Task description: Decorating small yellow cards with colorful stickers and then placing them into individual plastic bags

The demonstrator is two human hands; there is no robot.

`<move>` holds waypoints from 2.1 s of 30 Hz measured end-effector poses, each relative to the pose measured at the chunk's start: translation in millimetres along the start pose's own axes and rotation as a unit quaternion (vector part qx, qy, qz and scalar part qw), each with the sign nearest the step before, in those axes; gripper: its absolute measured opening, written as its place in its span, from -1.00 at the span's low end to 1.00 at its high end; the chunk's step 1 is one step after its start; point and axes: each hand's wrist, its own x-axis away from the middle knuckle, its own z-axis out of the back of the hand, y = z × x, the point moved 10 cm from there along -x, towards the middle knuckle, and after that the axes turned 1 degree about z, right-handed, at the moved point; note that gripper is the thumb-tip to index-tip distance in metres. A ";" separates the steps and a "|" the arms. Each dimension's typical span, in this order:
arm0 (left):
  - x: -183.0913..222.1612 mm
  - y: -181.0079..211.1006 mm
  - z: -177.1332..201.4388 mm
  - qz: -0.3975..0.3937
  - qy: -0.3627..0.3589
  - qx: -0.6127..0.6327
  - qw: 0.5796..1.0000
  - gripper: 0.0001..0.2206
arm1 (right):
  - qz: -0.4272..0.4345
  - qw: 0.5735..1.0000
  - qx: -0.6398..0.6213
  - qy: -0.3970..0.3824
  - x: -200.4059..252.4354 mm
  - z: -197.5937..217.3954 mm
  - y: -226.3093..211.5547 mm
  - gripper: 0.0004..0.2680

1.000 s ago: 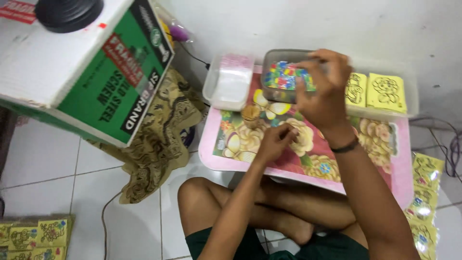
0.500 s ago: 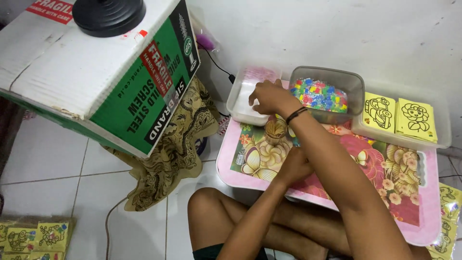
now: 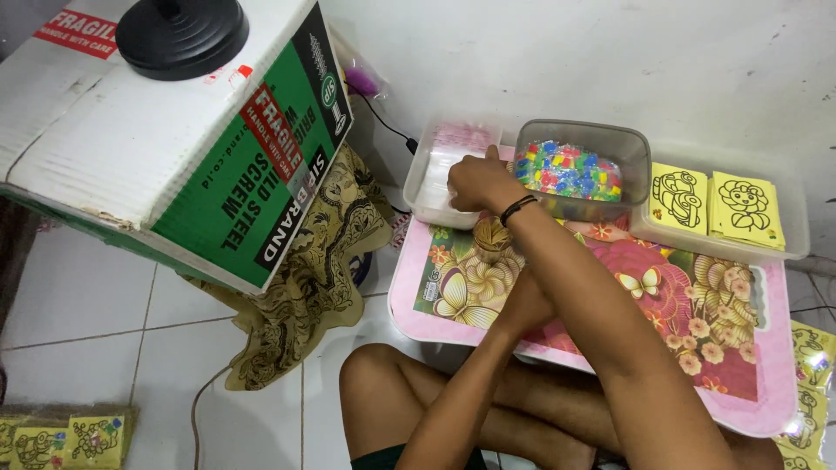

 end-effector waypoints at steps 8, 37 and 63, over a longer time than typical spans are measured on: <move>5.5 21.8 -1.4 0.013 0.002 0.011 1.000 -0.89 | 0.109 0.905 -0.339 0.233 76.5 85.0 15.3 -0.88; 10.5 22.8 -22.5 0.018 -0.082 0.121 0.989 -0.78 | 0.035 0.476 -0.856 0.196 296.7 -107.1 131.5 -0.62; 1.2 8.2 -18.0 0.037 -0.014 0.059 0.997 -0.81 | 0.003 0.601 -0.721 0.345 297.8 -92.2 151.7 -0.95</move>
